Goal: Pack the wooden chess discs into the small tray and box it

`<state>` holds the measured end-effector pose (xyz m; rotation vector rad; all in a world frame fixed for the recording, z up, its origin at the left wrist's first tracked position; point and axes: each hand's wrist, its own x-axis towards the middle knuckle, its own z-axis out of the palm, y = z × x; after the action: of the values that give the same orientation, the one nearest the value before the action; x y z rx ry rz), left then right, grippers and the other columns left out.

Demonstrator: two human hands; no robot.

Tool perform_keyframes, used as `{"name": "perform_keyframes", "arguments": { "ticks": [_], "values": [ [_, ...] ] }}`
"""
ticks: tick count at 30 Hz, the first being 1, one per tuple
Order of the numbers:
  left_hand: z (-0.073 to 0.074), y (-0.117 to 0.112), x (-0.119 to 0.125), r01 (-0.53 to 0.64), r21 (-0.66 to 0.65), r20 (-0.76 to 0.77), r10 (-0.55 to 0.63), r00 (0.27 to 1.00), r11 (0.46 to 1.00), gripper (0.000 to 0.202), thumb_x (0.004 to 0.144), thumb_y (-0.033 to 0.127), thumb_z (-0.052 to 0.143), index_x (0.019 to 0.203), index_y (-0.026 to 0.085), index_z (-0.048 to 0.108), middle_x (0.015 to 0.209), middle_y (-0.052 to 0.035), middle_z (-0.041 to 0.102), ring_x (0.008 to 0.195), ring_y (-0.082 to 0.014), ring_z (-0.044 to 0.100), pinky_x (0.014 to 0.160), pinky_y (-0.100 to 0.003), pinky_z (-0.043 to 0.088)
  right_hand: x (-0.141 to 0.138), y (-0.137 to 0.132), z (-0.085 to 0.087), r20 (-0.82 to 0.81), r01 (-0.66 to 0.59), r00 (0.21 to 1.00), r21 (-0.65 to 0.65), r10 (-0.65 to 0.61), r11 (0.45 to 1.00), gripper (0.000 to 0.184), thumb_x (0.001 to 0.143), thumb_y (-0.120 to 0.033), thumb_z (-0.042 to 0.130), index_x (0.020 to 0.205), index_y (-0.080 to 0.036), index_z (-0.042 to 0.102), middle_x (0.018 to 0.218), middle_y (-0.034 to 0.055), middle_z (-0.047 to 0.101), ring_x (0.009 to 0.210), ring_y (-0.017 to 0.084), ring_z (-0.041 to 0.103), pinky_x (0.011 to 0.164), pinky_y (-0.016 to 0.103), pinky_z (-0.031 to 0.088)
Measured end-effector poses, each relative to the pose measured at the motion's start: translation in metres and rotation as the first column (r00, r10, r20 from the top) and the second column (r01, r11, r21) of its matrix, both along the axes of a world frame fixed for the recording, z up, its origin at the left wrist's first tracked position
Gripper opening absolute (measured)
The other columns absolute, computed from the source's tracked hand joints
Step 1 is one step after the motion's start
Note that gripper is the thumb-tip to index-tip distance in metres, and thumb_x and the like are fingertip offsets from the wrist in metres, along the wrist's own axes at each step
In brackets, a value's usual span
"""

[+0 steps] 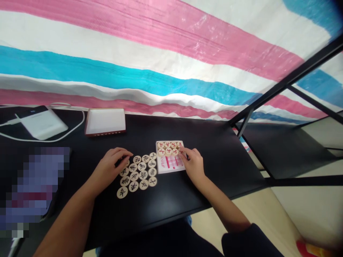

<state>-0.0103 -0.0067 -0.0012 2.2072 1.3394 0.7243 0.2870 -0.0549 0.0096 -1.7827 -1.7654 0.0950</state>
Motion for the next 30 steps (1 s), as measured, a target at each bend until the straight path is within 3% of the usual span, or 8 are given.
{"name": "perform_keyframes", "arguments": {
  "ticks": [3,7,11,16,20,25,30],
  "values": [
    [0.002,0.002,-0.003,-0.016,0.006,-0.008,0.016,1.0,1.0,0.026,0.082,0.039,0.045,0.091,0.021,0.061,0.095,-0.0057,0.059,0.092,-0.0207,0.052,0.085,-0.034,0.043,0.0,-0.005,0.0,-0.044,-0.013,0.999,0.033,0.015,0.999,0.02,0.08,-0.019,0.053,0.095,-0.023,0.066,0.092,0.0028,0.069,0.066,0.017,0.049,0.065,0.032,0.046],
    [0.001,0.001,-0.007,-0.012,0.015,-0.047,0.013,0.999,1.0,0.032,0.082,0.043,0.047,0.1,0.021,0.061,0.099,-0.0067,0.058,0.094,-0.0218,0.05,0.087,-0.037,0.041,-0.015,-0.006,0.015,-0.093,-0.042,0.994,0.092,0.05,0.995,0.021,0.08,-0.018,0.051,0.096,-0.023,0.065,0.092,0.0035,0.068,0.075,0.019,0.053,0.068,0.034,0.046],
    [-0.005,-0.001,-0.014,0.023,-0.003,-0.119,-0.023,0.993,1.0,0.038,0.08,0.046,0.051,0.106,0.021,0.061,0.105,-0.0071,0.056,0.098,-0.0229,0.048,0.09,-0.039,0.037,-0.052,0.0,0.03,-0.191,-0.245,0.945,0.118,0.264,0.962,0.016,0.08,-0.014,0.051,0.086,-0.022,0.064,0.085,0.0026,0.068,0.078,0.017,0.057,0.076,0.035,0.044],
    [0.0,-0.005,-0.023,0.064,-0.08,-0.137,-0.075,0.988,0.995,0.031,0.079,0.042,0.055,0.099,0.021,0.064,0.104,-0.0068,0.056,0.096,-0.0225,0.048,0.091,-0.04,0.036,-0.091,0.003,0.026,-0.302,-0.424,0.856,0.057,0.421,0.904,0.017,0.079,-0.011,0.05,0.085,-0.021,0.063,0.083,0.0019,0.067,0.08,0.016,0.056,0.076,0.033,0.044],
    [0.012,-0.006,-0.02,0.082,-0.12,-0.094,-0.094,0.991,0.989,0.019,0.079,0.034,0.057,0.092,0.021,0.061,0.099,-0.0042,0.058,0.093,-0.0202,0.05,0.087,-0.037,0.039,-0.095,0.001,0.021,-0.343,-0.452,0.843,-0.032,0.415,0.892,0.016,0.079,-0.011,0.051,0.084,-0.02,0.063,0.082,0.0023,0.066,0.079,0.017,0.054,0.073,0.031,0.043],
    [0.024,-0.012,-0.007,-0.002,-0.097,-0.019,0.001,1.0,0.995,0.014,0.081,0.031,0.054,0.089,0.021,0.058,0.085,-0.0019,0.06,0.081,-0.0172,0.052,0.076,-0.031,0.043,-0.096,-0.001,0.021,-0.388,-0.405,0.852,-0.065,0.351,0.912,0.014,0.078,-0.014,0.054,0.088,-0.021,0.061,0.085,0.0023,0.065,0.082,0.017,0.054,0.074,0.032,0.043],
    [0.036,-0.025,0.015,0.101,-0.021,0.151,-0.096,0.984,0.995,0.012,0.082,0.028,0.055,0.092,0.021,0.058,0.091,-0.0022,0.061,0.088,-0.0157,0.054,0.079,-0.028,0.045,-0.102,-0.002,0.025,-0.432,-0.411,0.839,-0.104,0.331,0.906,0.012,0.078,-0.024,0.058,0.089,-0.02,0.06,0.085,0.0027,0.063,0.078,0.016,0.054,0.067,0.028,0.043]
  ]
}}
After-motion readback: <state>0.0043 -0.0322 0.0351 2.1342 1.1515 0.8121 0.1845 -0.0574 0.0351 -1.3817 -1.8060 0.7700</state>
